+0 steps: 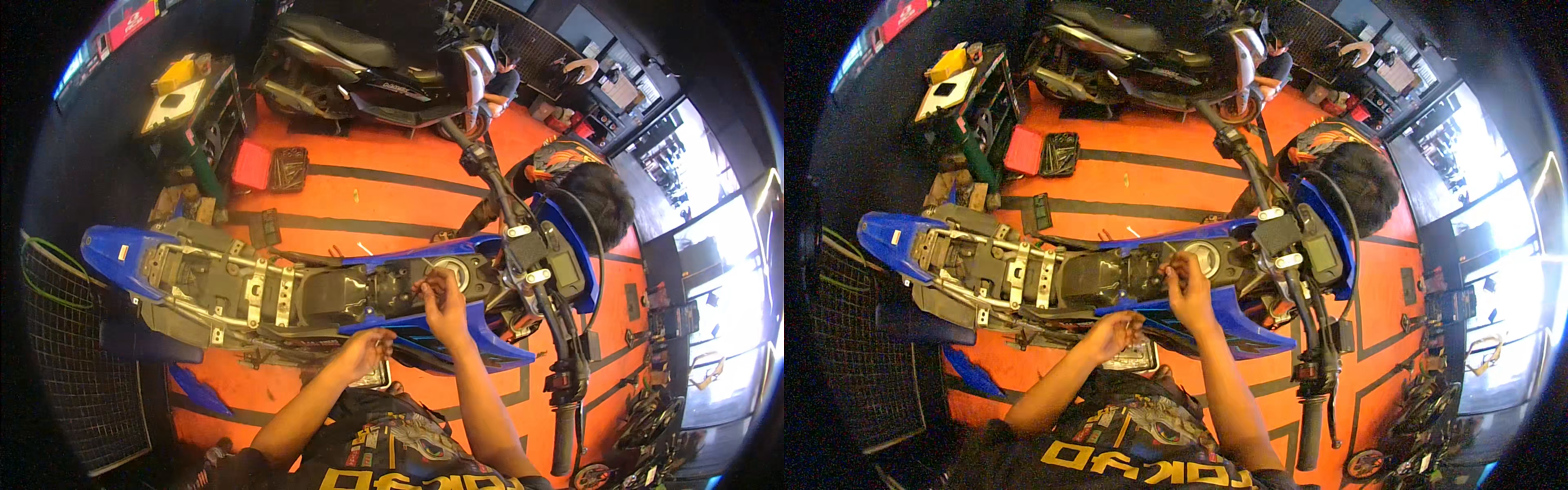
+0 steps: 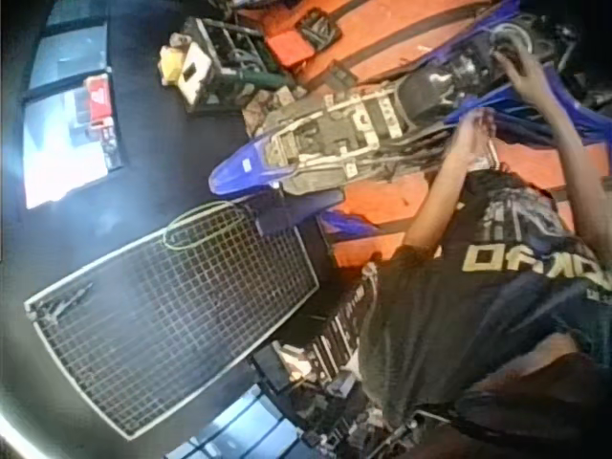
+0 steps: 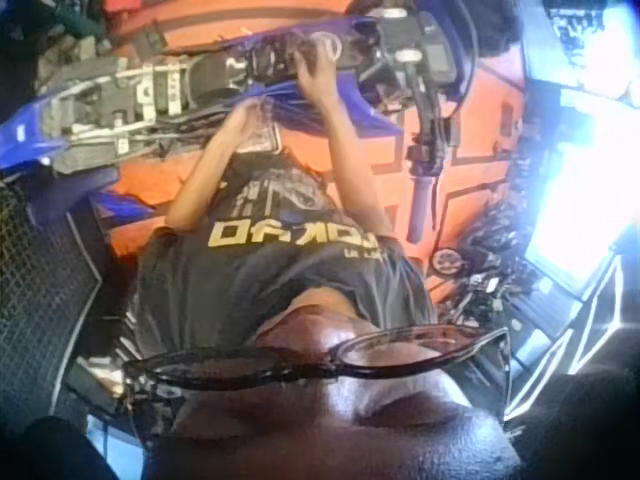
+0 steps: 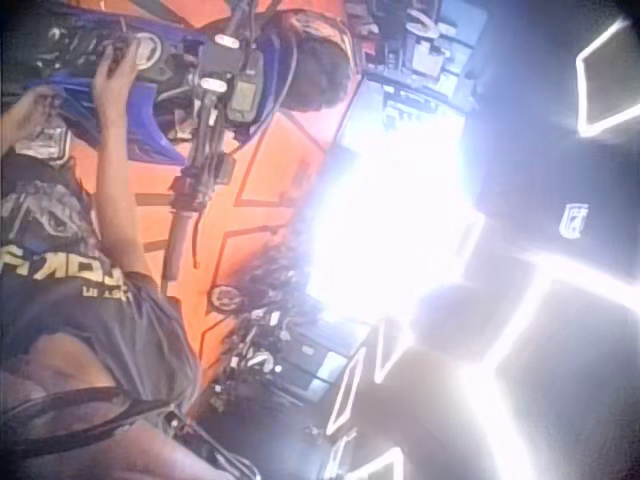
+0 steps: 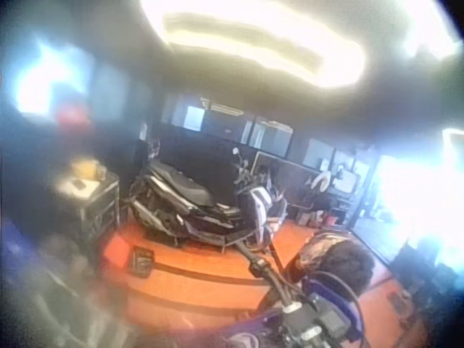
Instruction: The person removes screws from a motorcycle fuel tank fairing using a screwdriver, places the screws in a tray, and then removes another bolt from the engine area using a T-handle wrench.
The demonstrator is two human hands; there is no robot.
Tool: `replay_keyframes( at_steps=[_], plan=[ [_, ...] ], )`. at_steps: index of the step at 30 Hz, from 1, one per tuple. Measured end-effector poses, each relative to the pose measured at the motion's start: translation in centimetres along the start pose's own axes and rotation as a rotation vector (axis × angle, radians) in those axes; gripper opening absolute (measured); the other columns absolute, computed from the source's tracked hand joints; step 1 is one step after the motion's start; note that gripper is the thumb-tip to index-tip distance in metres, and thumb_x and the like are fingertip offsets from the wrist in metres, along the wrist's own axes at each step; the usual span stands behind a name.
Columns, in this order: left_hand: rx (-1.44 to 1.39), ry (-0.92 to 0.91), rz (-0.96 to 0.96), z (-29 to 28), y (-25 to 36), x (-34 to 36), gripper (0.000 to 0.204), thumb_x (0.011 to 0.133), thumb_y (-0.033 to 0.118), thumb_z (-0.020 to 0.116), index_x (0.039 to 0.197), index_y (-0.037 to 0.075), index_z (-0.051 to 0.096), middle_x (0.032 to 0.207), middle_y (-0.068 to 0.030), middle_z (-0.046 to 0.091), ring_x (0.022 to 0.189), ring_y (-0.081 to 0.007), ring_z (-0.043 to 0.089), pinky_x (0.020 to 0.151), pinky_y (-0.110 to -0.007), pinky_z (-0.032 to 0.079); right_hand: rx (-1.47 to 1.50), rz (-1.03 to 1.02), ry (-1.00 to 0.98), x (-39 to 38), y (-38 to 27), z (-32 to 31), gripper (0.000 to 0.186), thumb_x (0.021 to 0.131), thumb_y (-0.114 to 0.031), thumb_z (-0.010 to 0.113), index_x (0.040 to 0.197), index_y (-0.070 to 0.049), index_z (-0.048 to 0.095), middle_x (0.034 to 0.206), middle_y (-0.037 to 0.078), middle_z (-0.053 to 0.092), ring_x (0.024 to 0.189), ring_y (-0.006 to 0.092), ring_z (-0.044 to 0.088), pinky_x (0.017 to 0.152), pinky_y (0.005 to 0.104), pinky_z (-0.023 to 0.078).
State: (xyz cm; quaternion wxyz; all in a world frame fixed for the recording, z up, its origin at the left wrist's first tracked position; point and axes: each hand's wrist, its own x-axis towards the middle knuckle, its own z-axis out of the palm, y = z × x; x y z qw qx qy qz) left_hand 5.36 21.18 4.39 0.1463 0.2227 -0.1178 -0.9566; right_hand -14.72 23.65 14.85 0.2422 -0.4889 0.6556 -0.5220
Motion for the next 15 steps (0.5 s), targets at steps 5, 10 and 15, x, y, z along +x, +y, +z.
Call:
replay_keyframes(
  at_steps=[5,10,15],
  plan=[
    [0.752,0.268,0.298,1.3,3.9,2.4,0.027,0.100,0.019,0.050,0.102,0.002,0.070,0.073,0.0023,0.052,0.065,-0.0093,0.047,0.060,-0.027,0.040,0.017,0.034,-0.012,2.0,1.8,0.7,0.028,0.100,0.000,0.053,0.127,-0.003,0.047,0.101,0.011,0.066,0.093,0.0177,0.069,0.078,0.0287,0.056],
    [1.009,0.259,0.422,-0.6,4.2,4.5,0.023,0.099,0.014,0.057,0.115,0.005,0.071,0.095,-0.0051,0.070,0.090,-0.0139,0.061,0.082,-0.031,0.048,-0.034,0.109,-0.008,2.7,0.5,1.8,0.028,0.100,0.000,0.054,0.127,-0.003,0.048,0.100,0.012,0.066,0.093,0.0193,0.070,0.079,0.0302,0.056],
    [1.061,0.216,0.331,0.4,5.0,4.6,0.027,0.101,0.016,0.053,0.120,0.005,0.070,0.108,-0.0098,0.072,0.101,-0.0174,0.064,0.090,-0.033,0.048,-0.212,0.077,-0.035,2.5,1.4,1.9,0.031,0.101,0.000,0.053,0.130,-0.002,0.044,0.101,0.011,0.065,0.094,0.0199,0.070,0.082,0.0298,0.057]
  ],
)
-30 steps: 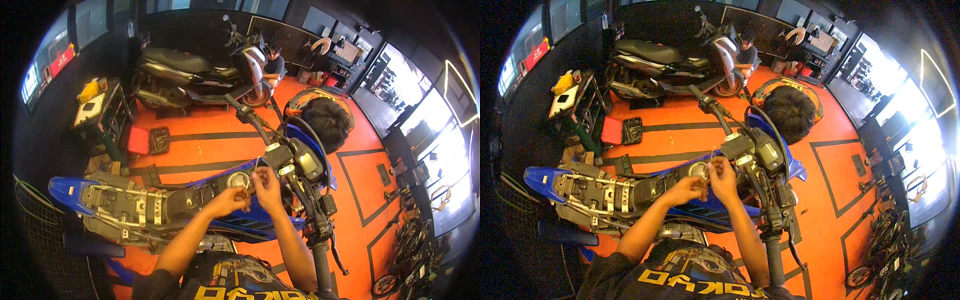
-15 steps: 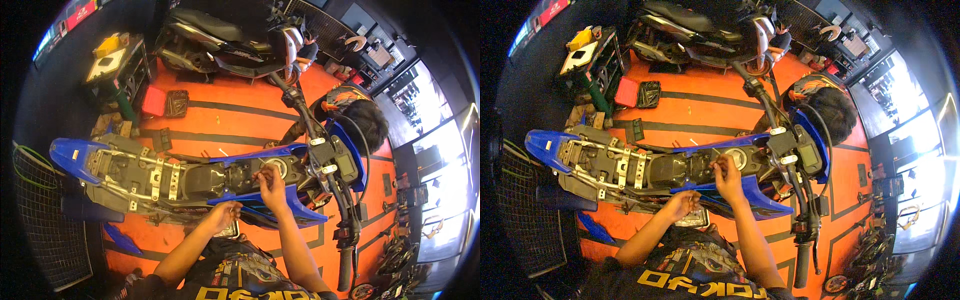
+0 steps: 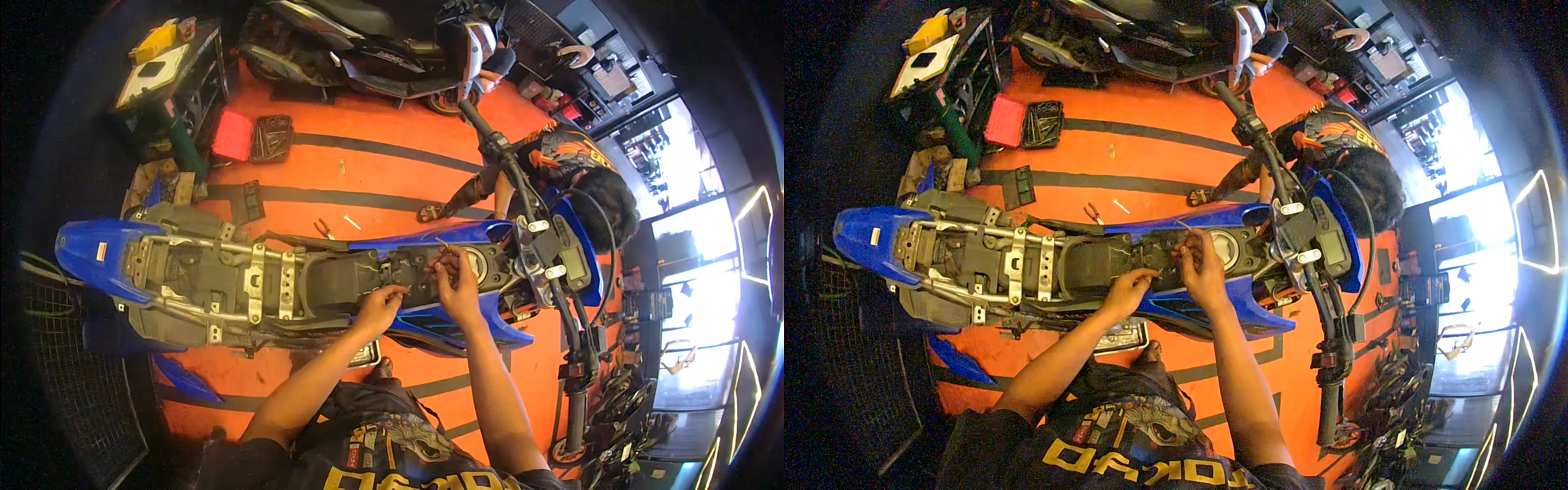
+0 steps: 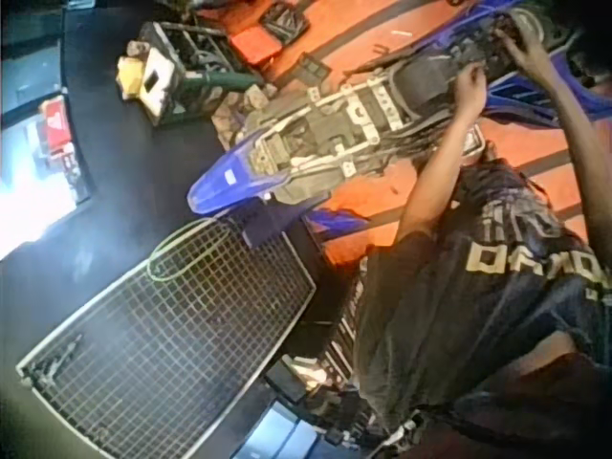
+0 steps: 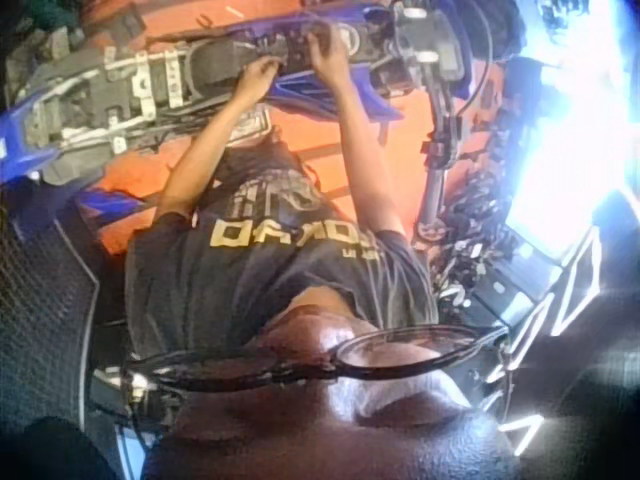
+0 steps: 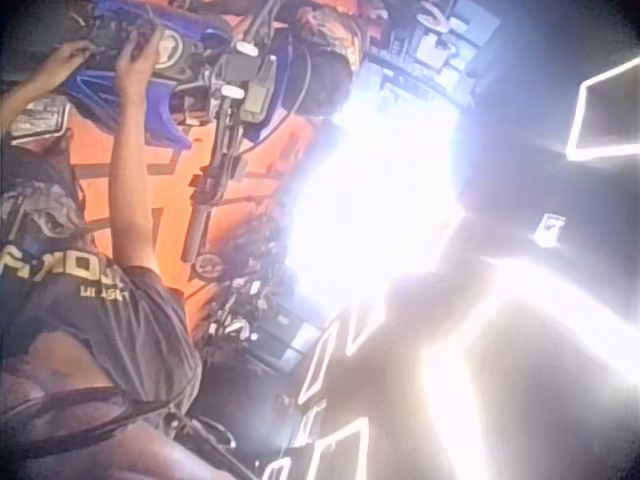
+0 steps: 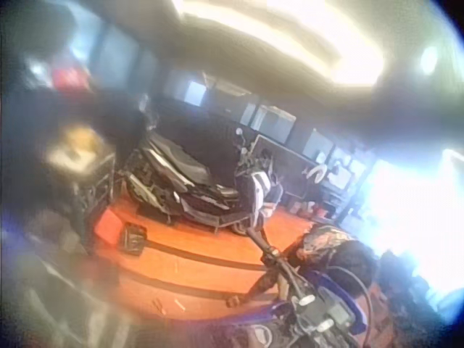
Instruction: The person removes screws from a motorcycle fuel tank fairing using a screwdriver, places the screws in a tray, and then removes another bolt from the engine area using a T-handle wrench.
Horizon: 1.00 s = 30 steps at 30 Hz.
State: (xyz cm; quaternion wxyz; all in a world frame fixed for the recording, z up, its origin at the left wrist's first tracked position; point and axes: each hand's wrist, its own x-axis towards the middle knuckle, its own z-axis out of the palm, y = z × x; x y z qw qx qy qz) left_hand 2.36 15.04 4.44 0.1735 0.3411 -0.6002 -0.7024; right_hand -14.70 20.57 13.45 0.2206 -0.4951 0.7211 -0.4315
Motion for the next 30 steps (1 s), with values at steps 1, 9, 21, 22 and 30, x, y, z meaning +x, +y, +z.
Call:
replay_keyframes(
  at_steps=[1,9,21,22,30],
  plan=[
    [0.001,0.004,0.013,-0.4,0.2,-0.2,0.029,0.101,0.017,0.053,0.121,0.005,0.069,0.110,-0.0104,0.072,0.102,-0.0183,0.064,0.092,-0.033,0.048,-0.032,0.022,0.002,0.0,-1.6,0.1,0.031,0.100,0.001,0.053,0.130,-0.001,0.046,0.101,0.012,0.066,0.094,0.0197,0.070,0.083,0.0293,0.056],
    [-0.064,0.117,0.101,-2.7,2.3,-0.1,0.039,0.106,0.033,0.048,0.126,0.003,0.063,0.108,-0.0172,0.071,0.105,-0.0285,0.066,0.090,-0.038,0.050,-0.352,-0.229,-0.067,-0.4,-4.3,1.4,0.026,0.095,0.005,0.054,0.120,0.001,0.056,0.103,0.019,0.067,0.094,0.0342,0.070,0.082,0.0370,0.054],
    [0.787,0.110,0.812,-8.0,10.2,-1.1,0.033,0.093,0.029,0.063,0.073,0.003,0.067,0.071,-0.0176,0.064,0.065,-0.0371,0.065,0.060,-0.046,0.052,-0.517,-0.208,-0.064,-2.5,-5.5,3.4,0.038,0.081,0.009,0.055,0.115,-0.005,0.060,0.105,0.018,0.063,0.101,0.0412,0.061,0.083,0.0472,0.052],
    [0.797,0.083,0.773,-7.9,10.4,-1.3,0.036,0.095,0.031,0.060,0.073,0.003,0.068,0.072,-0.0191,0.066,0.066,-0.0385,0.066,0.064,-0.048,0.053,-0.534,-0.192,-0.082,-2.5,-5.8,3.4,0.036,0.081,0.008,0.056,0.115,-0.005,0.060,0.105,0.017,0.063,0.102,0.0405,0.061,0.083,0.0475,0.052],
    [-0.150,-0.160,-0.314,-6.9,7.0,-0.2,0.059,0.101,0.047,0.045,0.073,0.001,0.069,0.068,-0.0216,0.066,0.066,-0.0396,0.067,0.061,-0.046,0.049,-0.392,-0.305,-0.042,-2.6,-5.4,5.0,0.027,0.084,0.000,0.063,0.110,-0.004,0.064,0.104,0.016,0.067,0.099,0.0364,0.063,0.082,0.0444,0.054]
  ],
)
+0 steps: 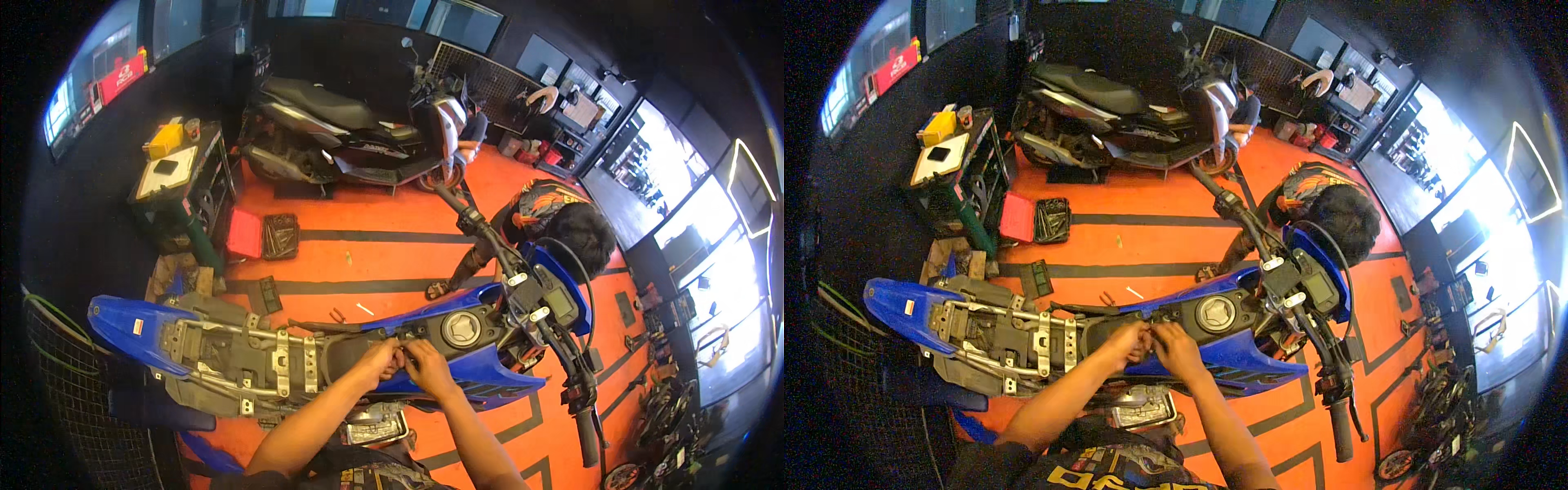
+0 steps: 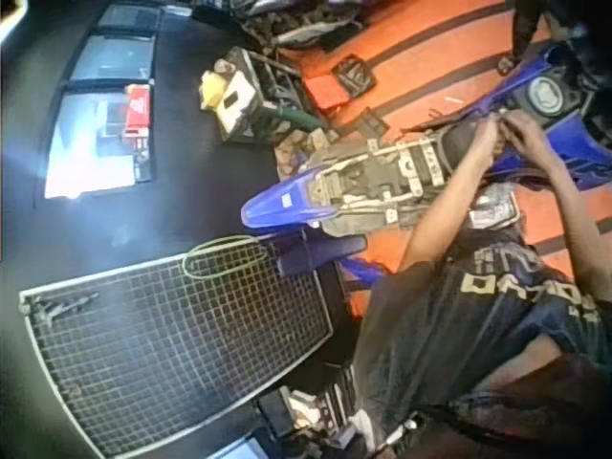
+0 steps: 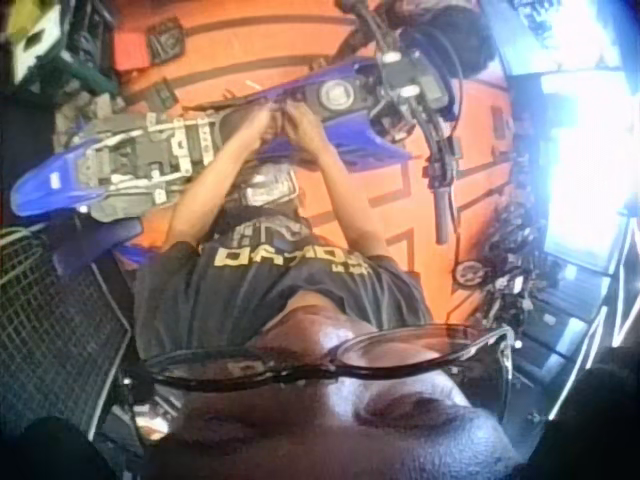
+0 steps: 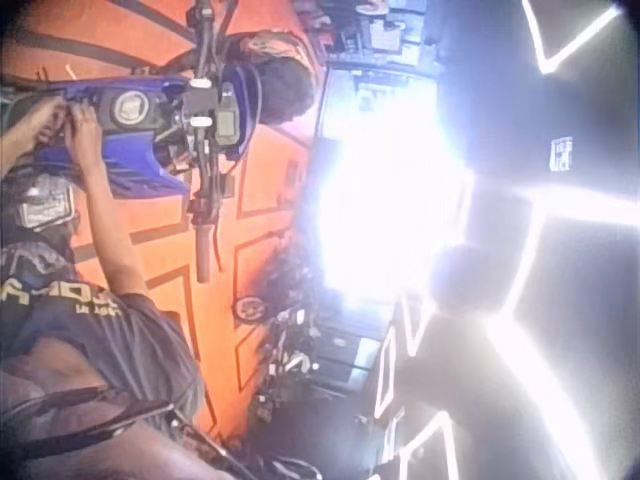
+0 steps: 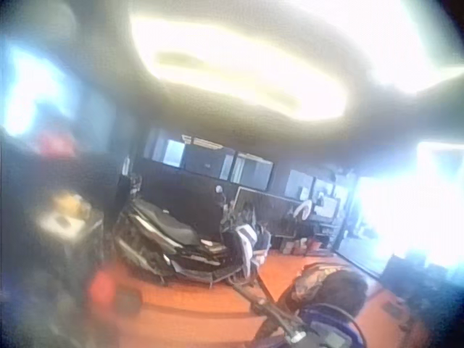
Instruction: The person removes screws from a motorcycle fuel tank fairing using a screwdriver, places the screws in a tray, and then removes another bolt from the engine area using a T-handle wrench.
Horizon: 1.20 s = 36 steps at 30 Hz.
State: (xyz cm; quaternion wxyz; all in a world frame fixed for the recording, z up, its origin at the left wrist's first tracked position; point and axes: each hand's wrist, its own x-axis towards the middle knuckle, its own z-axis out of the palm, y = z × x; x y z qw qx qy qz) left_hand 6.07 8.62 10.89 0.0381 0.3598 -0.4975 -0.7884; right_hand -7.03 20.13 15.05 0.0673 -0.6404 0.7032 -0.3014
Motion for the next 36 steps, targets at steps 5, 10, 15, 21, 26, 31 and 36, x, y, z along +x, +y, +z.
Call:
replay_keyframes(
  at_steps=[5,10,15,21,26,31,36],
  plan=[
    [0.895,0.442,0.488,3.2,4.4,-4.9,0.053,0.100,0.050,0.049,0.086,0.004,0.070,0.073,-0.0206,0.067,0.073,-0.0410,0.067,0.064,-0.047,0.051,-0.033,-0.080,0.097,-0.8,2.7,0.2,0.013,0.083,0.001,0.065,0.096,-0.001,0.067,0.090,0.017,0.067,0.085,0.0372,0.064,0.076,0.0451,0.052],
    [0.844,0.451,0.499,2.7,4.9,-4.1,0.042,0.099,0.039,0.058,0.083,0.002,0.069,0.070,-0.0150,0.066,0.063,-0.0326,0.063,0.058,-0.044,0.048,0.008,-0.173,0.025,-0.8,3.6,0.7,0.015,0.086,0.000,0.064,0.101,0.000,0.065,0.093,0.017,0.066,0.091,0.0385,0.063,0.084,0.0448,0.050],
    [-0.576,-0.024,-0.189,-1.1,0.6,0.3,0.026,0.099,0.026,0.057,0.084,0.005,0.060,0.055,0.0060,0.034,0.045,-0.0062,0.025,0.040,-0.025,0.019,0.210,-0.070,0.104,-1.0,2.7,-0.1,0.013,0.090,-0.008,0.067,0.098,0.000,0.062,0.091,0.018,0.063,0.089,0.0408,0.061,0.079,0.0447,0.051],
    [0.360,0.540,0.525,1.9,-2.0,-2.3,0.036,0.103,0.036,0.056,0.089,0.003,0.065,0.069,-0.0025,0.053,0.058,-0.0179,0.049,0.056,-0.035,0.042,0.018,-0.157,0.134,-1.4,4.5,-0.1,0.012,0.083,-0.008,0.073,0.089,-0.002,0.065,0.088,0.014,0.064,0.088,0.0355,0.062,0.074,0.0426,0.052],
    [0.795,0.598,0.786,3.4,-0.4,-5.5,0.034,0.099,0.032,0.060,0.086,0.001,0.067,0.065,-0.0142,0.056,0.058,-0.0282,0.057,0.056,-0.041,0.043,-0.012,-0.181,0.089,-1.2,4.5,-0.3,0.013,0.082,-0.003,0.069,0.095,-0.003,0.067,0.091,0.012,0.066,0.091,0.0337,0.061,0.082,0.0422,0.051],
    [0.819,0.501,0.677,3.5,1.9,-6.2,0.033,0.094,0.036,0.068,0.090,0.003,0.067,0.063,-0.0121,0.057,0.058,-0.0263,0.056,0.057,-0.040,0.044,0.013,-0.175,0.003,-1.2,4.9,-0.1,0.021,0.082,-0.003,0.064,0.103,-0.005,0.065,0.099,0.011,0.066,0.098,0.0329,0.059,0.085,0.0431,0.050],
    [1.003,0.431,0.841,2.1,2.2,-5.1,0.033,0.093,0.037,0.068,0.093,0.004,0.070,0.074,-0.0151,0.067,0.064,-0.0328,0.064,0.058,-0.044,0.045,0.105,-0.158,-0.015,-1.1,5.0,0.1,0.016,0.082,-0.002,0.065,0.098,-0.003,0.068,0.094,0.012,0.067,0.095,0.0340,0.059,0.085,0.0431,0.050]
  ],
)
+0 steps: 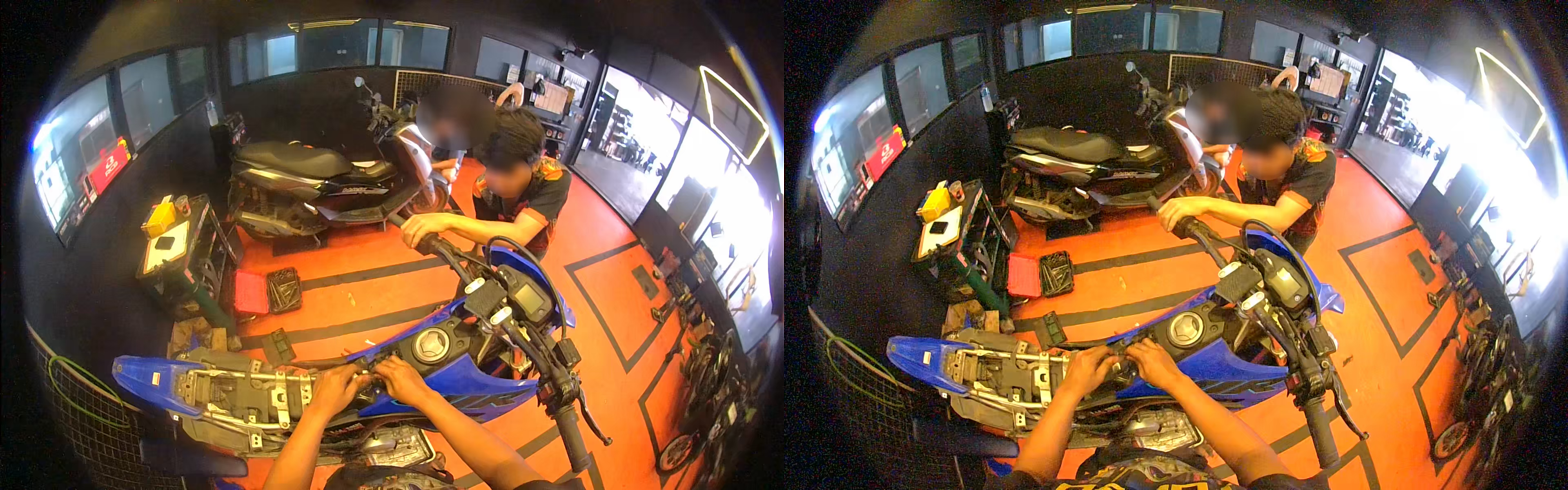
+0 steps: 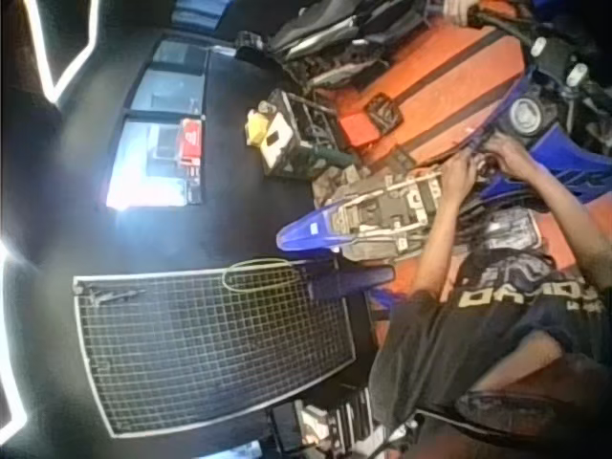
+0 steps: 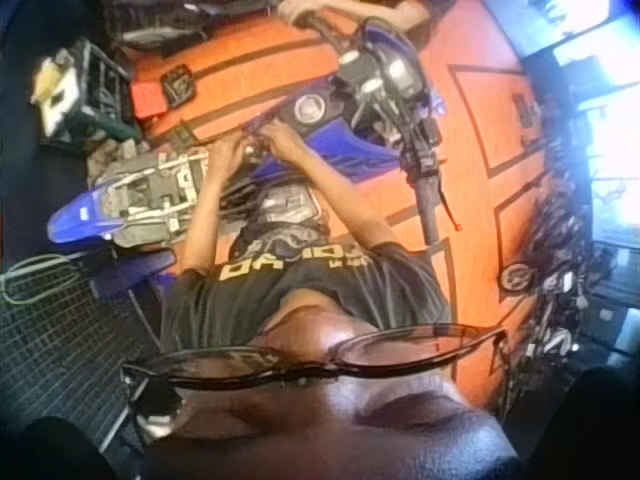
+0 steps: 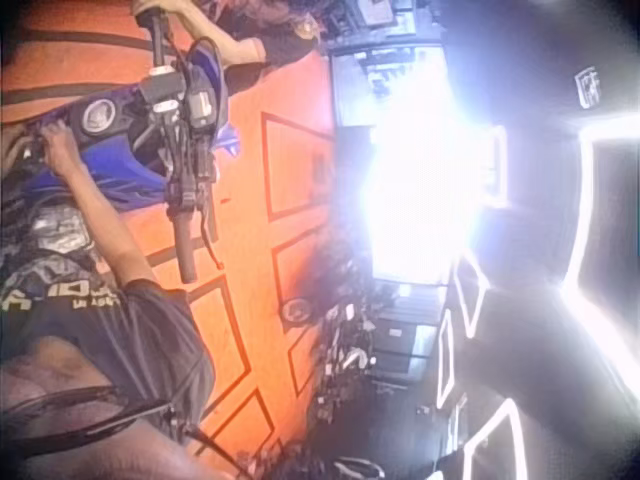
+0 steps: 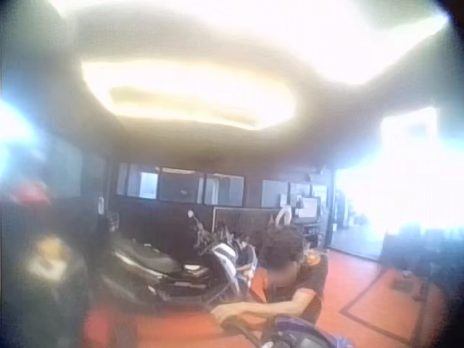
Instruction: The person removes screws from a motorcycle fuel tank fairing using a screwdriver, places the screws in a tray, and then removes another bolt from the engine area using a T-handle wrench.
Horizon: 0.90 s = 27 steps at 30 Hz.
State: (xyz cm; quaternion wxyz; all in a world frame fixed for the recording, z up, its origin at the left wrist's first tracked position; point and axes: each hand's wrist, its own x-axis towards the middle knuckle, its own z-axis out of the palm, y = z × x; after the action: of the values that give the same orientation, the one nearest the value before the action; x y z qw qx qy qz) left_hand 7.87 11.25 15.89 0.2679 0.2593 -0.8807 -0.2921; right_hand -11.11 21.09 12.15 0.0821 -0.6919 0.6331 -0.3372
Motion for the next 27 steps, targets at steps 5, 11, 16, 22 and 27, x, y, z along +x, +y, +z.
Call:
replay_keyframes(
  at_steps=[5,11,16,22,27],
  plan=[
    [-0.002,0.007,-0.345,1.5,0.5,1.5,0.053,0.101,0.037,0.056,0.067,-0.001,0.069,0.058,-0.0165,0.063,0.053,-0.0339,0.061,0.053,-0.045,0.042,0.064,-0.020,0.060,-0.7,0.0,0.6,0.016,0.088,-0.011,0.069,0.101,-0.003,0.066,0.093,0.014,0.066,0.092,0.0365,0.062,0.082,0.0433,0.051],
    [-0.882,-0.128,-0.923,2.5,-0.5,2.3,0.051,0.104,0.043,0.051,0.079,0.002,0.067,0.052,0.0033,0.043,0.046,-0.0076,0.036,0.045,-0.028,0.023,0.058,0.062,0.178,-1.2,0.8,0.4,0.013,0.086,-0.011,0.072,0.097,-0.005,0.070,0.093,0.014,0.068,0.085,0.0340,0.066,0.072,0.0417,0.054],
    [-0.321,0.068,-0.457,3.0,-1.8,0.5,0.048,0.106,0.045,0.047,0.098,0.002,0.066,0.062,-0.0008,0.051,0.053,-0.0128,0.040,0.052,-0.034,0.032,0.017,0.096,0.237,-0.3,-0.4,0.1,0.012,0.084,-0.010,0.073,0.095,-0.007,0.073,0.086,0.011,0.070,0.083,0.0305,0.066,0.072,0.0401,0.054],
    [-0.022,-0.019,-0.255,1.2,1.7,1.4,0.057,0.102,0.042,0.053,0.068,-0.001,0.066,0.062,-0.0143,0.058,0.054,-0.0254,0.054,0.054,-0.041,0.040,-0.019,0.140,0.209,-1.1,-0.2,0.4,0.020,0.087,-0.011,0.069,0.107,-0.008,0.073,0.093,0.011,0.071,0.092,0.0309,0.065,0.080,0.0422,0.054],
    [-1.044,-0.186,-0.868,3.1,-2.5,1.3,0.055,0.103,0.043,0.051,0.070,0.002,0.065,0.054,-0.0035,0.050,0.044,-0.0150,0.036,0.044,-0.037,0.025,0.046,0.200,0.331,-1.3,-1.3,1.5,0.019,0.088,-0.010,0.070,0.105,-0.004,0.068,0.099,0.013,0.067,0.096,0.0348,0.063,0.083,0.0439,0.052]
  ],
)
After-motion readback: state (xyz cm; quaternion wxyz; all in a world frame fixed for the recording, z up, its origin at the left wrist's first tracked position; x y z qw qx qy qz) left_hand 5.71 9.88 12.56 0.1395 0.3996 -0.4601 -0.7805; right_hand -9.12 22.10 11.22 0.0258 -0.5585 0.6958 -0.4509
